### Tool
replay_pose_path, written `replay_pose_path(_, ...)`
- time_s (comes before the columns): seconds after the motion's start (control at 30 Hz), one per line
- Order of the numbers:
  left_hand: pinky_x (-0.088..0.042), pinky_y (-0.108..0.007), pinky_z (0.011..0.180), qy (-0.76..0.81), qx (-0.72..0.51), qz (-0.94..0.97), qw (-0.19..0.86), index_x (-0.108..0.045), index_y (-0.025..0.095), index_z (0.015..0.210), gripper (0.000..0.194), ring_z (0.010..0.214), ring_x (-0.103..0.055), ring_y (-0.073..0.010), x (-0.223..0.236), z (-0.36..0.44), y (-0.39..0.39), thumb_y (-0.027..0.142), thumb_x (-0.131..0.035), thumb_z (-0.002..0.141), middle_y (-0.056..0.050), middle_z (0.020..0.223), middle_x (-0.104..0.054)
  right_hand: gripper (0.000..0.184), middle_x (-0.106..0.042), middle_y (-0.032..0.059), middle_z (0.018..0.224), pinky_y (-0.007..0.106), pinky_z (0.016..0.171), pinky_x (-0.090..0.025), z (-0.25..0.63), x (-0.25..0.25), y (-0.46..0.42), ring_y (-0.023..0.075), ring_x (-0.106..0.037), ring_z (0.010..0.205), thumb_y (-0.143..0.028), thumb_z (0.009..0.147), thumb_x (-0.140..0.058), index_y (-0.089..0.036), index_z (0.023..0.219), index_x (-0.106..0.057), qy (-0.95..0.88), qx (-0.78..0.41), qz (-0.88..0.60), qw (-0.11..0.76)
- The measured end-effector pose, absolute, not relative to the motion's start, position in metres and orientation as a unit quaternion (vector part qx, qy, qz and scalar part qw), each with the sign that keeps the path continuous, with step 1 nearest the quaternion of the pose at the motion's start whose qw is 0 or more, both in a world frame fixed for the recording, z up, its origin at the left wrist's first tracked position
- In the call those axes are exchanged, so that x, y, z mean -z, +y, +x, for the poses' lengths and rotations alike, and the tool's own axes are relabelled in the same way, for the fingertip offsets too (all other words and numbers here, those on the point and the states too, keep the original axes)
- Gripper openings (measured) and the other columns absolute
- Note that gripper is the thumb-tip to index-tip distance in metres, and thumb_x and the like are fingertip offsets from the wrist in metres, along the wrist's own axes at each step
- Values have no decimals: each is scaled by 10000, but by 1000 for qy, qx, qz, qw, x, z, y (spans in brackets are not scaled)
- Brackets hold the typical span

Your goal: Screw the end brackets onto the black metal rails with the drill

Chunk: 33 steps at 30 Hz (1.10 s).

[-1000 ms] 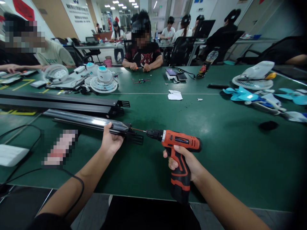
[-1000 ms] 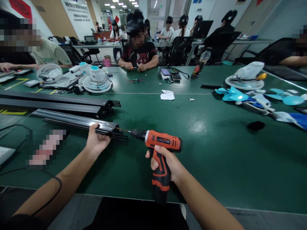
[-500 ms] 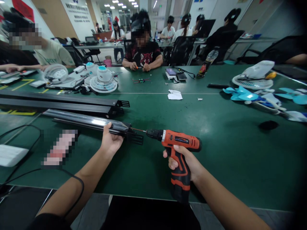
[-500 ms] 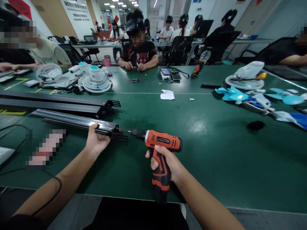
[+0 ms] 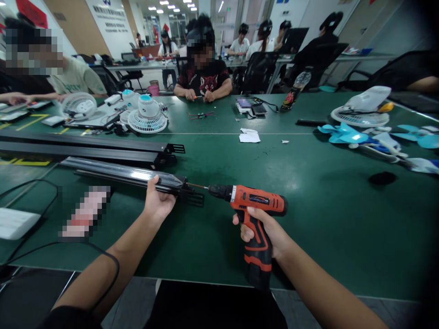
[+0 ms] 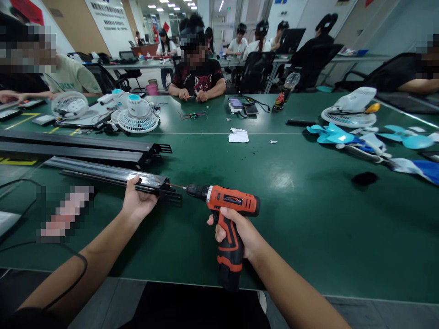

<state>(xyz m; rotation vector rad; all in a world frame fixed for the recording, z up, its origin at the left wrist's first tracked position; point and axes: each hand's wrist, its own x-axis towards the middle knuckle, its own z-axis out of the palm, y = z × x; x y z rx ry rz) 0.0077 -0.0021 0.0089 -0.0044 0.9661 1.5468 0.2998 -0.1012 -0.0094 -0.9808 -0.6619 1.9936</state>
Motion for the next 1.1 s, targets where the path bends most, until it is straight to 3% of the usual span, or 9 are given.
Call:
replay_pose_path(0.63,-649,-369,846,422,-671,-14,610,-687,132,1109,244,868,-762,-242,-9,7,-1,291,-602,944,-111,974,-775,484,-532,-16,475,223,507,-407,299,12,-101,97,-471,455,-587,806,-796,-105,840,-810,-247,-797,-380,400)
replay_pose_path(0.83,-649,-383,839,422,-668,-9,612,-691,131,1082,234,851,-757,-249,-11,8,-2,298,-594,950,-113,945,-777,572,-558,-9,478,241,512,-419,299,14,-102,106,-480,458,-654,802,-810,-101,945,-824,-280,-795,-354,405)
replay_pose_path(1.1,-644,-380,841,418,-661,3,622,-702,129,1092,272,879,-761,-252,-8,5,-1,340,-583,970,-117,963,-781,521,-587,-3,546,237,502,-402,305,-2,-102,119,-521,525,-518,796,-865,-95,1094,-814,-271,-811,-346,386)
